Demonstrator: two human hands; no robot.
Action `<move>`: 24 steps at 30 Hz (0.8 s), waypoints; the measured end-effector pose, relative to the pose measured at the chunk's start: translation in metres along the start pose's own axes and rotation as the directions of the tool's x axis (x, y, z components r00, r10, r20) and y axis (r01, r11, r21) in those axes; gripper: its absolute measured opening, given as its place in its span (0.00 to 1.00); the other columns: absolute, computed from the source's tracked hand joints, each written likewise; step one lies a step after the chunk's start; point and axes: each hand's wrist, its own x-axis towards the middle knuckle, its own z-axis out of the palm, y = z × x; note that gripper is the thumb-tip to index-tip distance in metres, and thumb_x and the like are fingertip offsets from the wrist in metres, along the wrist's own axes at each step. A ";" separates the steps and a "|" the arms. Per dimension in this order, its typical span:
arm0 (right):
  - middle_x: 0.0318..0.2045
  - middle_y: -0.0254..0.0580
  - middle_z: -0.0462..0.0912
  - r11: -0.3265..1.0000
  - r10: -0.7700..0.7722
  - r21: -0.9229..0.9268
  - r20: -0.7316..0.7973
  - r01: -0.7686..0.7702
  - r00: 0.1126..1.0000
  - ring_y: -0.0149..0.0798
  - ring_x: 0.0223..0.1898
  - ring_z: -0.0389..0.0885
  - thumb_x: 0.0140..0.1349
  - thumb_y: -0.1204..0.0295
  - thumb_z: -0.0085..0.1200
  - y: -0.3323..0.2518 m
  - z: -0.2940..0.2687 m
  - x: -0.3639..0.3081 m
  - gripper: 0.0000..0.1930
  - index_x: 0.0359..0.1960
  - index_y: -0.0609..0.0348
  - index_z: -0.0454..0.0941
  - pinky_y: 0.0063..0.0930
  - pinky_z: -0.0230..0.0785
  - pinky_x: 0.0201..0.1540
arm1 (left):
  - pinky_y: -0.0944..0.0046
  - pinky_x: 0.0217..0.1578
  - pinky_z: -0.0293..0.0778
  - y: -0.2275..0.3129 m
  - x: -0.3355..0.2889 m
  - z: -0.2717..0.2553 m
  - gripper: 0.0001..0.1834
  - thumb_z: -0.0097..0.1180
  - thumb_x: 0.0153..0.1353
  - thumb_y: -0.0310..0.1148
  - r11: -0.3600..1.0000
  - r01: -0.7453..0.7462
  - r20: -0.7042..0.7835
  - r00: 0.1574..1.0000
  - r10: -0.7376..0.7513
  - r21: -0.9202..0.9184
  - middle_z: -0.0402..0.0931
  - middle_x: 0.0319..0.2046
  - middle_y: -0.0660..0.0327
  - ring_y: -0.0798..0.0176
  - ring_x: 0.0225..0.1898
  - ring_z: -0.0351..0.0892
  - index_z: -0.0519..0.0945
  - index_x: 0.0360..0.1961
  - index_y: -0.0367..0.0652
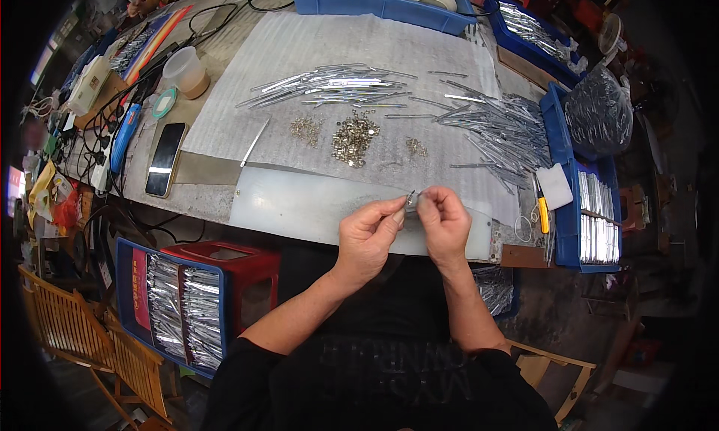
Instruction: The person assembles small metal parts by picking up metal strips and fasteners from the workbench, attaching a fastener onto the tip of each strip by hand, and placing the assembled strips on the table.
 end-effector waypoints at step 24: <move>0.17 0.43 0.69 0.931 -0.231 -0.281 0.039 0.232 0.972 0.38 0.18 0.68 0.57 0.76 0.46 -0.006 0.002 -0.011 0.04 0.26 0.64 0.68 0.28 0.61 0.21 | 0.77 0.23 0.64 -0.015 -0.004 0.005 0.08 0.50 0.55 0.21 0.961 -0.148 0.037 0.989 0.144 0.234 0.71 0.26 0.64 0.76 0.26 0.67 0.76 0.37 0.34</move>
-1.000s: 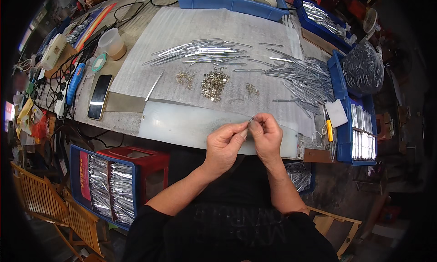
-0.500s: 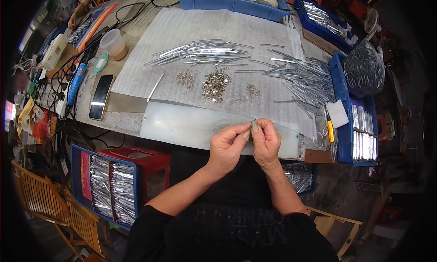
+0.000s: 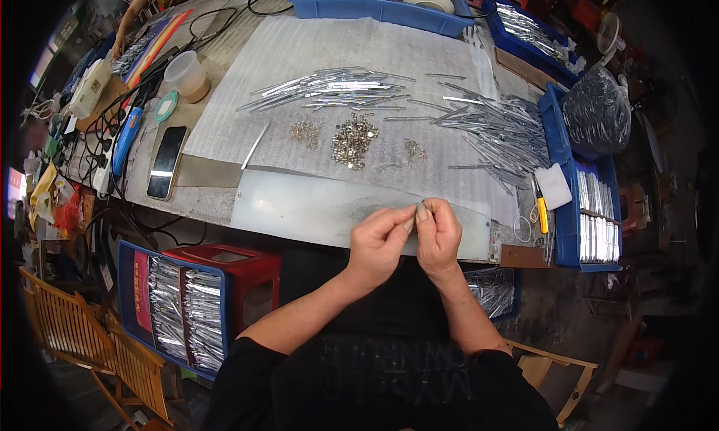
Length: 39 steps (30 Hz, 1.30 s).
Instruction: The person assembles small metal parts by picking up metal strips and fasteners from the workbench, attaching a fastener onto the tip of each strip by hand, and placing the assembled strips on the table.
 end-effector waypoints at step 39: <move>0.17 0.35 0.71 0.990 0.134 0.067 -0.099 -0.128 0.986 0.25 0.19 0.67 0.57 0.75 0.46 0.026 -0.051 -0.017 0.05 0.28 0.66 0.71 0.18 0.60 0.22 | 0.61 0.33 0.68 0.013 0.051 -0.011 0.16 0.48 0.38 0.18 0.603 -0.634 0.774 0.632 0.043 0.485 0.67 0.27 0.54 0.53 0.31 0.68 0.72 0.34 0.31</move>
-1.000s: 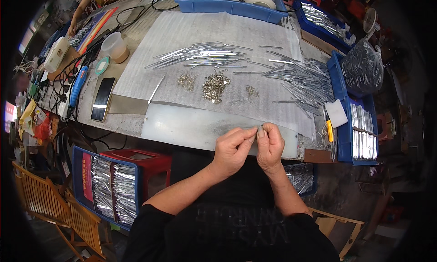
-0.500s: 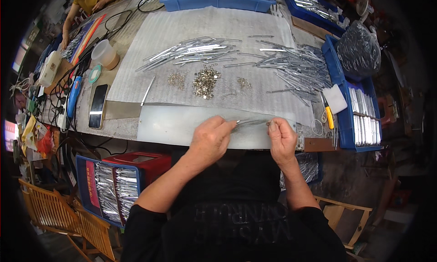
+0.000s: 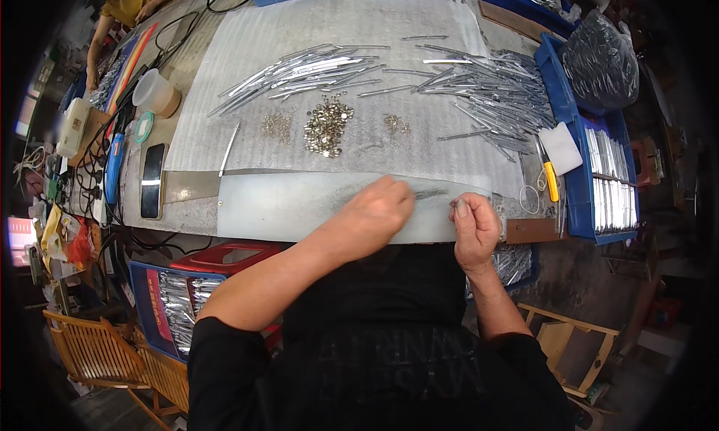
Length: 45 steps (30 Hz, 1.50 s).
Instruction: The person assembles small metal parts by picking up metal strips and fasteners from the workbench, attaching a fastener onto the tip of each strip by hand, and placing the assembled strips on the table.
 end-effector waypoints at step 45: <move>0.19 0.31 0.69 0.991 0.103 0.084 -0.023 -0.101 0.994 0.19 0.17 0.59 0.60 0.73 0.43 0.003 -0.001 -0.007 0.06 0.30 0.62 0.70 0.10 0.50 0.19 | 0.63 0.32 0.71 -0.141 -0.094 -0.106 0.08 0.52 0.48 0.26 0.634 0.773 -0.501 0.538 -0.678 -0.029 0.76 0.30 0.49 0.54 0.30 0.77 0.77 0.29 0.34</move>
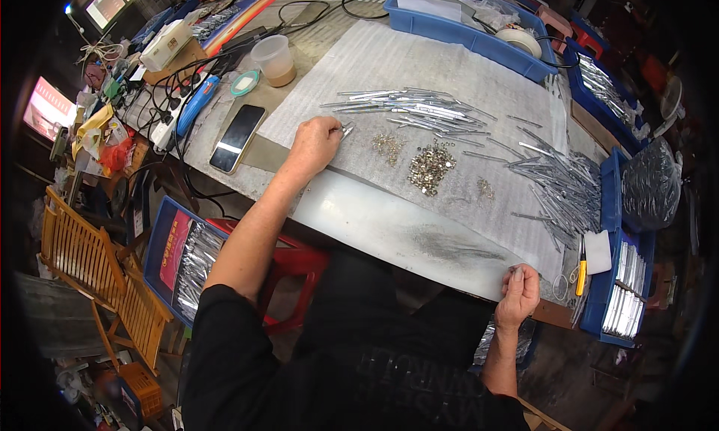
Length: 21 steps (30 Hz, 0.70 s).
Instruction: The person assembles small metal parts by picking up metal strips and fasteners from the workbench, attaching a fastener onto the tip of each strip by hand, and placing the assembled strips on the table.
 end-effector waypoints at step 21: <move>0.18 0.31 0.70 1.000 0.006 -0.023 -0.001 -0.006 1.000 0.21 0.20 0.64 0.59 0.73 0.44 0.000 0.000 0.000 0.07 0.29 0.65 0.71 0.13 0.56 0.23 | 0.56 0.34 0.66 0.012 0.039 0.014 0.04 0.51 0.49 0.26 0.913 -0.339 0.017 0.939 0.345 0.227 0.70 0.27 0.54 0.50 0.32 0.70 0.73 0.27 0.38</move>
